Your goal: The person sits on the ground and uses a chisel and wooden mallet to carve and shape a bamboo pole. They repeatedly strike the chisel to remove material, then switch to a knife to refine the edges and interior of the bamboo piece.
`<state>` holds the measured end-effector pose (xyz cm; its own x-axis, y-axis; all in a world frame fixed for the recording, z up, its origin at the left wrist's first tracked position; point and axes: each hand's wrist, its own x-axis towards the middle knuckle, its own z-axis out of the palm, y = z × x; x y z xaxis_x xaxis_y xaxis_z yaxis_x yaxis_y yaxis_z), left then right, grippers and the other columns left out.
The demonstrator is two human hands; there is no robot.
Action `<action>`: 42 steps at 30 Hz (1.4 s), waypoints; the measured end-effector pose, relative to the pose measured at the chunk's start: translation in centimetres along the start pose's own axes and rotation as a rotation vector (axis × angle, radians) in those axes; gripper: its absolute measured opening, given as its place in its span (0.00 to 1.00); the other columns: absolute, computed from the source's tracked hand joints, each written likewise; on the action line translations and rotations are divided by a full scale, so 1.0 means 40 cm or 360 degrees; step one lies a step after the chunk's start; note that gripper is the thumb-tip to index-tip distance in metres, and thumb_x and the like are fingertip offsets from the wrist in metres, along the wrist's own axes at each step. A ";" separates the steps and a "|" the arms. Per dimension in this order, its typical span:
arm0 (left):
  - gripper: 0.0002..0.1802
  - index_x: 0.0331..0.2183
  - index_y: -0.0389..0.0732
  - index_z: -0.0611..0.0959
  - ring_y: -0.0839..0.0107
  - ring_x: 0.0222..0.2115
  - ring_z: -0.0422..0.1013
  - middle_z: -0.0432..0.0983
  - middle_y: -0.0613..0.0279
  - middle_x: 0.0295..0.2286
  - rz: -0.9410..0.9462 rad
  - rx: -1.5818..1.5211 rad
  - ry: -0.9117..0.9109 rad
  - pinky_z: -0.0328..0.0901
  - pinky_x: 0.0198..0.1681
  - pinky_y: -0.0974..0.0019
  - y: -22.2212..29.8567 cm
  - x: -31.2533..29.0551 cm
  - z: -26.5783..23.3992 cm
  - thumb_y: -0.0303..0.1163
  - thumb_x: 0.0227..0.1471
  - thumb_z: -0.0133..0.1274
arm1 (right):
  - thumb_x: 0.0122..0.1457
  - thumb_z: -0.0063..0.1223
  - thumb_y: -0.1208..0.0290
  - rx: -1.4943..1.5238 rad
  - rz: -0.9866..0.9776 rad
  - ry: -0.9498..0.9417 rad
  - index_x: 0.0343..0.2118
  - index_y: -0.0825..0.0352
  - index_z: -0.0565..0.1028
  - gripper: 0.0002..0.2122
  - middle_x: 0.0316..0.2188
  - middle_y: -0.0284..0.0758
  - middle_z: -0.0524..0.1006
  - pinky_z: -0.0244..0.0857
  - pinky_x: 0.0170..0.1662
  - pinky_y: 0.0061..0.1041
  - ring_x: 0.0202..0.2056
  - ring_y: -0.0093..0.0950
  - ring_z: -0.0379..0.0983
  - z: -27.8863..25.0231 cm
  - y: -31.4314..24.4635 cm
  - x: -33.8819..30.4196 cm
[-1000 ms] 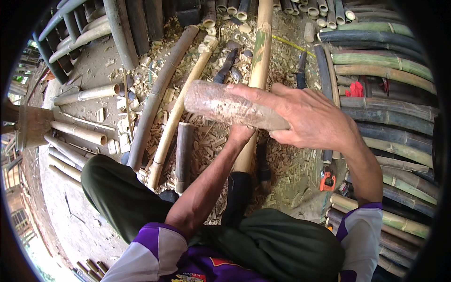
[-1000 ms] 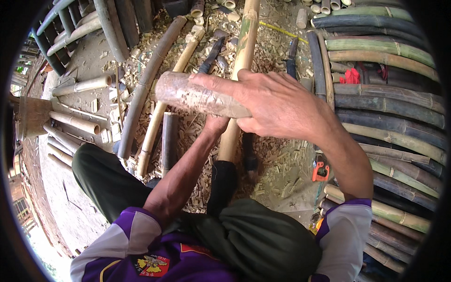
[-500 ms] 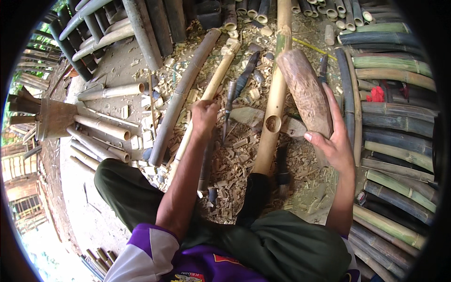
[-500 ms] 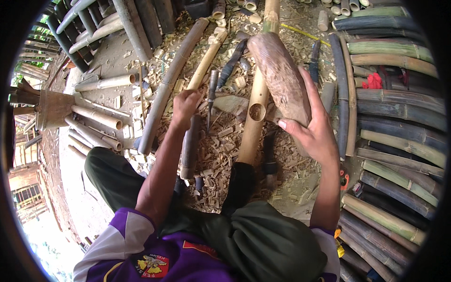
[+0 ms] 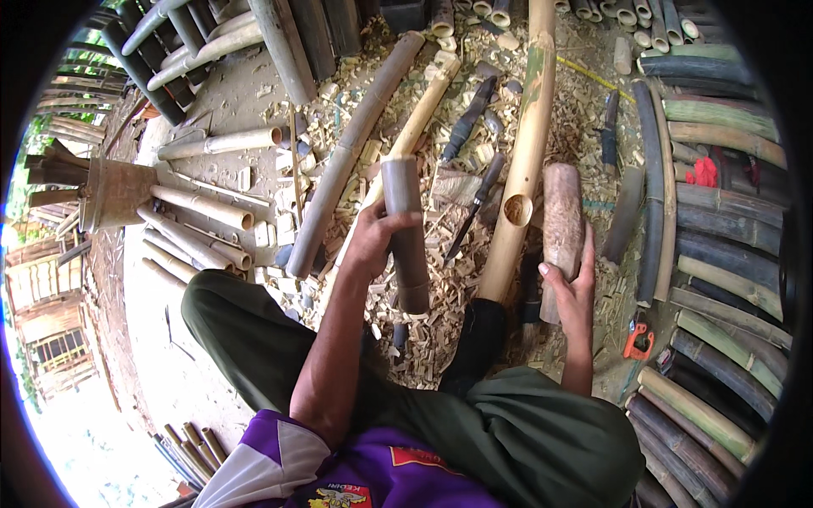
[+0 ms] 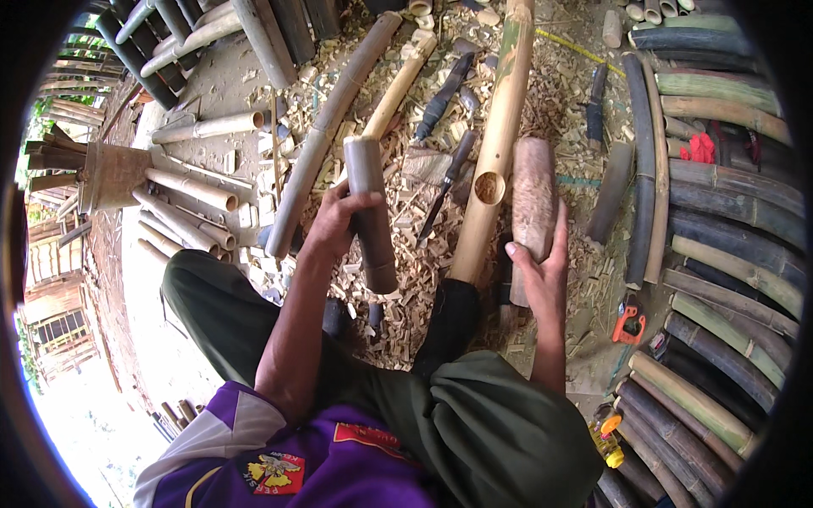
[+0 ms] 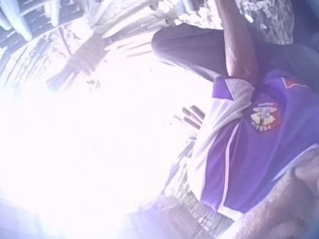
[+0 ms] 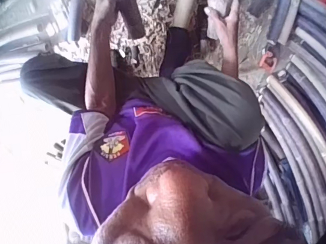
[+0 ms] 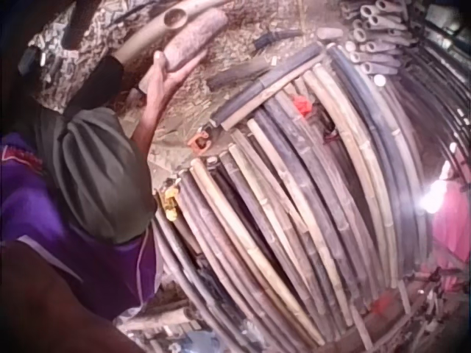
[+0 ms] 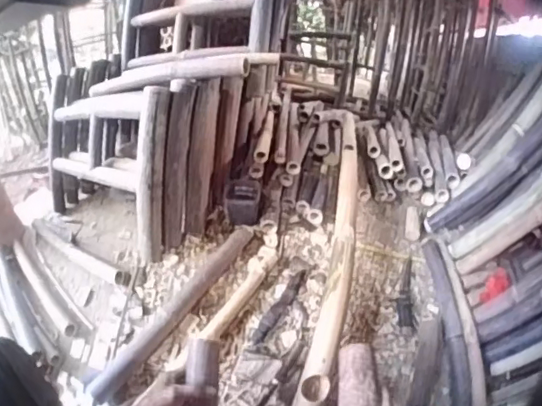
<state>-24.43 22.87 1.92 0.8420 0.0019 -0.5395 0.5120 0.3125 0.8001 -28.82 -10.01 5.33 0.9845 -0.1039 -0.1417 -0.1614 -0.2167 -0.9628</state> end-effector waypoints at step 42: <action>0.31 0.47 0.37 0.75 0.61 0.38 0.77 0.79 0.49 0.39 0.0454 0.1557 0.0256 0.75 0.42 0.57 -0.057 0.081 0.159 0.41 0.46 0.70 | 0.57 0.59 0.61 0.1800 0.0613 -0.0652 0.54 0.70 0.65 0.27 0.36 0.42 0.75 0.75 0.27 0.29 0.28 0.30 0.77 0.093 0.016 -0.007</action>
<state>-21.77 16.13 0.00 0.9580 0.1043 -0.2673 0.2717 -0.6292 0.7282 -28.94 -6.50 3.91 0.8689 0.3759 -0.3220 -0.4916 0.7311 -0.4730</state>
